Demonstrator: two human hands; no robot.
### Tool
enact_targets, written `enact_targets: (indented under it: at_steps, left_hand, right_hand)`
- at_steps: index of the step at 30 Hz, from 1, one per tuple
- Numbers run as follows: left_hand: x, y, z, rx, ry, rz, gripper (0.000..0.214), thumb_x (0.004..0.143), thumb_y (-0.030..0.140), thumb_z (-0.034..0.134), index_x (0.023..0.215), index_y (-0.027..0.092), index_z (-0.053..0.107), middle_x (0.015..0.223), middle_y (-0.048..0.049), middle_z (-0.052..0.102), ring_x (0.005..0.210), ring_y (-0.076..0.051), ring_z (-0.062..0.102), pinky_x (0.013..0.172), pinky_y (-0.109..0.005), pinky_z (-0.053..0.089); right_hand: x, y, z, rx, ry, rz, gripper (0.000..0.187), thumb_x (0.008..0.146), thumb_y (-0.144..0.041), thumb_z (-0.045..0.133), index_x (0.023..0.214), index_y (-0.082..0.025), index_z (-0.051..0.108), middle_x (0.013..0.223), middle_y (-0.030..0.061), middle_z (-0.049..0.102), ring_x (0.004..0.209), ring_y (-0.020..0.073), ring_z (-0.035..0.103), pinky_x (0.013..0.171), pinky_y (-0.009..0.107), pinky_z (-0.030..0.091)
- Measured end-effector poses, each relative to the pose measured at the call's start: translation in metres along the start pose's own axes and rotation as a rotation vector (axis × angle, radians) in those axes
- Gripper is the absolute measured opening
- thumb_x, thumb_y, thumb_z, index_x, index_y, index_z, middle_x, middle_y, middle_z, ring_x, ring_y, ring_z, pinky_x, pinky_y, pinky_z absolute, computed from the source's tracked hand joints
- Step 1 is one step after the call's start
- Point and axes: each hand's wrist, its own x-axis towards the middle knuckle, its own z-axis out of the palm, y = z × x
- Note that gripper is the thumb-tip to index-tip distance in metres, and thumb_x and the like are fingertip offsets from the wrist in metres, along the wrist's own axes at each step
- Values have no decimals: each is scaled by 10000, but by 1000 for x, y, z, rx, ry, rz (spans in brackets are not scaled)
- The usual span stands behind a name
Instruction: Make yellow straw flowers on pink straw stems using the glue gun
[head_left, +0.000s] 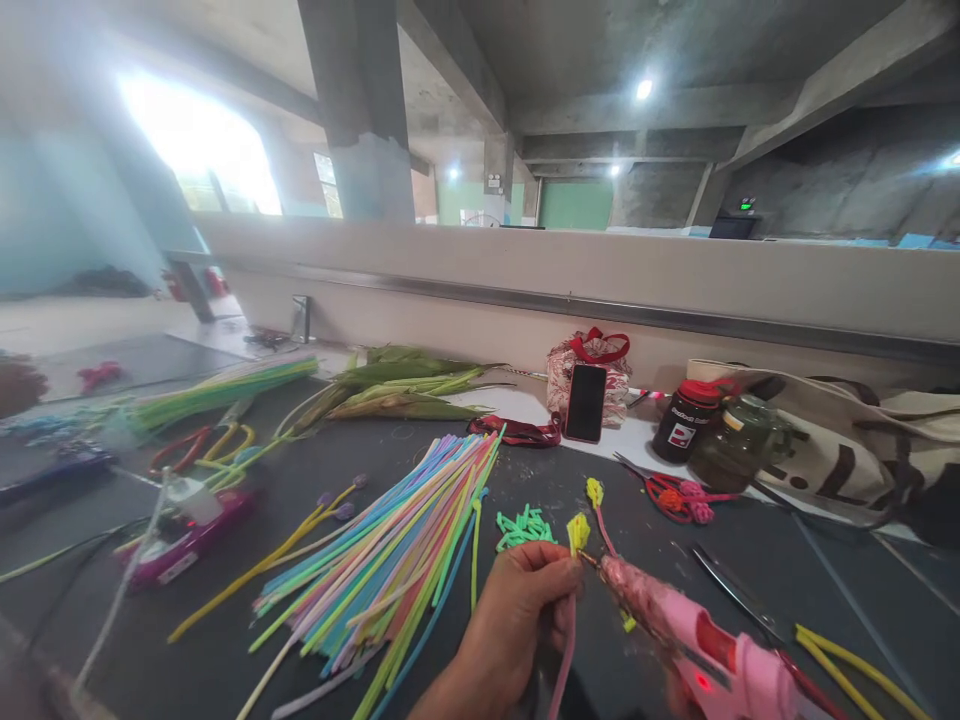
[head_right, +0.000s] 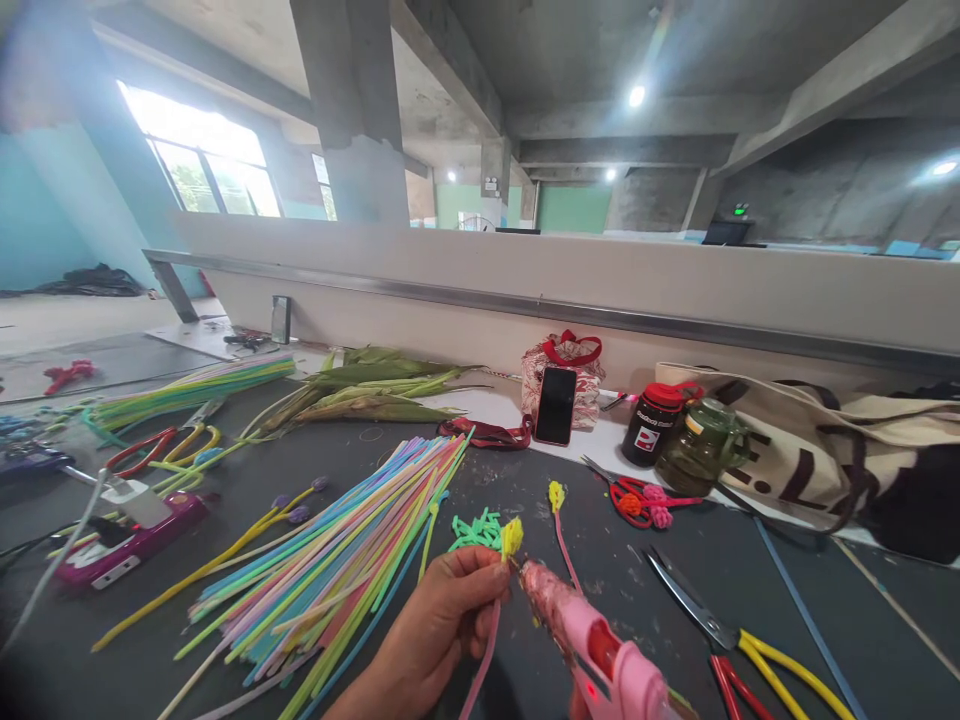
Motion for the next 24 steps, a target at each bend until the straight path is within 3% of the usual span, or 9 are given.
enact_targets:
  at_steps: [3,7,10,16,19,22,24]
  left_hand:
    - [1,-1,-1,10,-7,5,270,541,345,729,537,149,544,349,52,480,271,-33,352,286,-150,259]
    - [0,0,1,17,1,7,287,520,351,749,545,150,546,344,65,465,266,-33,343,284,-154,260]
    - [-1,3,1,16,39,10,312,493,361,771,565,145,557,376,63,487,271,-31,347,286,-158,267]
    - [-3,19,-8,-68,79,56,258,574,299,753,583,131,558,438,56,518,321,-1,357,327,-126,255]
    - [-5,28,-12,-105,47,68,252,571,282,755,565,129,555,399,68,488,302,5,338,320,-125,233]
    - [-7,32,-14,-130,31,73,263,541,276,771,560,129,554,408,63,507,301,6,345,313,-125,225]
    - [-8,31,-13,-126,38,75,267,532,277,774,558,130,552,418,59,516,306,3,352,311,-126,225]
  right_hand:
    - [10,8,10,12,-19,1,164,891,-316,507,965,-211,610,924,11,648,757,171,625,628,305,534]
    - [16,17,7,16,-25,-9,198,900,-354,478,990,-230,603,965,36,646,742,147,620,624,292,535]
    - [16,21,0,13,-34,-15,246,907,-389,450,984,-217,608,957,51,658,742,139,626,657,305,532]
    - [-10,27,-26,-4,-60,30,308,865,-473,423,960,-278,642,691,19,685,685,230,662,568,311,543]
    - [-23,32,-34,-113,-174,16,225,865,-374,456,1016,-286,598,754,8,675,683,188,659,593,253,541]
    - [-28,45,-31,-317,-300,-98,231,845,-325,497,1060,-259,552,895,44,675,796,189,666,664,247,547]
    - [-30,58,-25,-438,-316,-172,280,830,-329,515,1100,-255,532,993,78,670,849,213,672,676,270,560]
